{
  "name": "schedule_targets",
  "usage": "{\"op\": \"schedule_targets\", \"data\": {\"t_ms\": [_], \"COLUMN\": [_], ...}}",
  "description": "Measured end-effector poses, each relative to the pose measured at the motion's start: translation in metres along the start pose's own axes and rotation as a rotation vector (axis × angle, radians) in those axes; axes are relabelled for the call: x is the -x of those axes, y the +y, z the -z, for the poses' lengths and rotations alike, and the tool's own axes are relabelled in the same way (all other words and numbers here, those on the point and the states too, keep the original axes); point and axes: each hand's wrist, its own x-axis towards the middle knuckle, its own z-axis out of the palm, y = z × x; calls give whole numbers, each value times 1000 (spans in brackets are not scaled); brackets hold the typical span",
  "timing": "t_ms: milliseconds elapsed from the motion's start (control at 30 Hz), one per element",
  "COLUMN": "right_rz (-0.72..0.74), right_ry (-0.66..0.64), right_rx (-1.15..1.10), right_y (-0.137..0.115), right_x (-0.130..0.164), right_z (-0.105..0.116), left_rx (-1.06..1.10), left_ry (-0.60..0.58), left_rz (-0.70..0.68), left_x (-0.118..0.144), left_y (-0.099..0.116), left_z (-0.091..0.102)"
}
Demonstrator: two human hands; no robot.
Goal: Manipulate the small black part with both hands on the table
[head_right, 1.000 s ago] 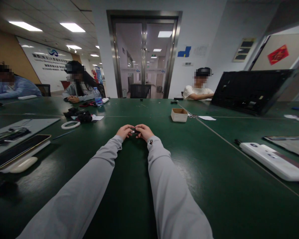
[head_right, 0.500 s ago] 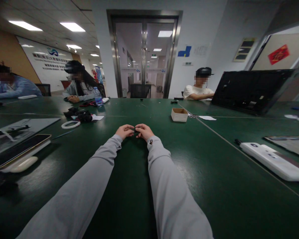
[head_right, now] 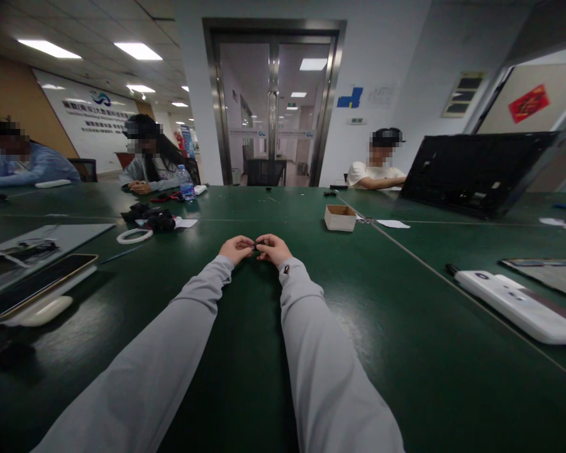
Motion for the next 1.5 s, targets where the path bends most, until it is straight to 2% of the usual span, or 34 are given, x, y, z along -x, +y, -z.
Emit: {"op": "schedule_targets", "data": {"t_ms": [233,633,800,1067,1367,1500], "right_rz": [-40,-28,-22,-22,-26,-29], "right_ry": [27,13,-4,-19,-40,-42], "right_rx": [-66,-88,-90,-83,-110,-107], "right_y": [-4,-1,-1,-2,0,-1], "right_x": [3,0,0,1,1,1], "right_z": [1,2,1,1,3,3], "left_rx": [106,142,117,87,71,39], "left_ry": [-10,25,8,-27,-50,-44], "left_rz": [-71,-79,48,130,162,124], "left_x": [0,0,-1,-1,2,2], "left_y": [4,7,6,12,19,17], "left_z": [4,5,0,-2,-2,-2]}}
